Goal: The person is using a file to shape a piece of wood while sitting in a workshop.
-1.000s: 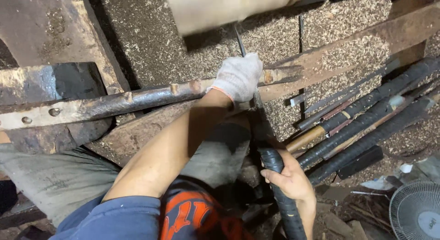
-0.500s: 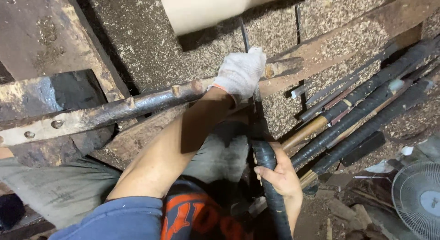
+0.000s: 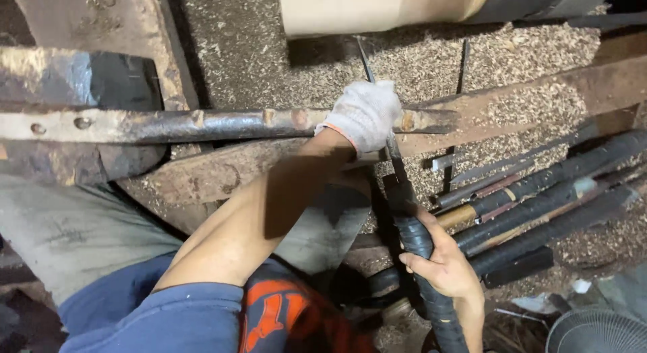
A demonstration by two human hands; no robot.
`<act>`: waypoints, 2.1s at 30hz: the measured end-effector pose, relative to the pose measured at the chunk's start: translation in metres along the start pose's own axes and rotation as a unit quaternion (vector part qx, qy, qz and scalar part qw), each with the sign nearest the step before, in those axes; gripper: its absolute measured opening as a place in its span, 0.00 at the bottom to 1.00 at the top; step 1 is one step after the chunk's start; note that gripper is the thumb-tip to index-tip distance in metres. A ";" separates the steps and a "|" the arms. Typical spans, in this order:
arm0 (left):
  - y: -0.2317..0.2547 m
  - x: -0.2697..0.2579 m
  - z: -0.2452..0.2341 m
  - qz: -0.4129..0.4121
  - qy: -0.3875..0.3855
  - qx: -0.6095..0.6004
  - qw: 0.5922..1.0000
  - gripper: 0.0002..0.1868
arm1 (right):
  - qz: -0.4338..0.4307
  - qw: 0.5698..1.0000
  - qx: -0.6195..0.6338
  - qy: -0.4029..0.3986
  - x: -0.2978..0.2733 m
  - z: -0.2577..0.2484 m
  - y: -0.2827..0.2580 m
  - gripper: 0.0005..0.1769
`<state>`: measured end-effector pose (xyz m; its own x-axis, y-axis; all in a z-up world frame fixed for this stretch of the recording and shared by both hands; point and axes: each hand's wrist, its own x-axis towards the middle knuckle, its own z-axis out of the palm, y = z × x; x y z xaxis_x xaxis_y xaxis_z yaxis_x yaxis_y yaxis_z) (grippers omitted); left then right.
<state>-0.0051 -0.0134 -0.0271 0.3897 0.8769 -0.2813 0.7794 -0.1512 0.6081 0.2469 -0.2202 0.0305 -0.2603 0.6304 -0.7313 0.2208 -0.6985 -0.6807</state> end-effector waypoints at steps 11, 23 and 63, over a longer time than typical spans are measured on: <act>-0.002 0.001 0.008 0.039 0.031 0.067 0.997 0.07 | -0.023 0.994 -0.096 -0.057 0.016 -0.040 -0.017 0.51; -0.006 0.006 0.012 0.071 0.016 0.082 0.994 0.07 | 0.001 0.999 0.029 -0.014 0.001 -0.016 0.010 0.49; -0.007 0.009 0.014 0.062 0.022 0.023 0.998 0.07 | -0.013 0.999 -0.007 0.038 -0.006 0.046 -0.033 0.52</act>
<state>-0.0003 -0.0112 -0.0443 0.4634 0.8691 -0.1731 0.7485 -0.2794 0.6015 0.1978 -0.2164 0.0588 -0.1950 0.6724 -0.7140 0.2275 -0.6771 -0.6998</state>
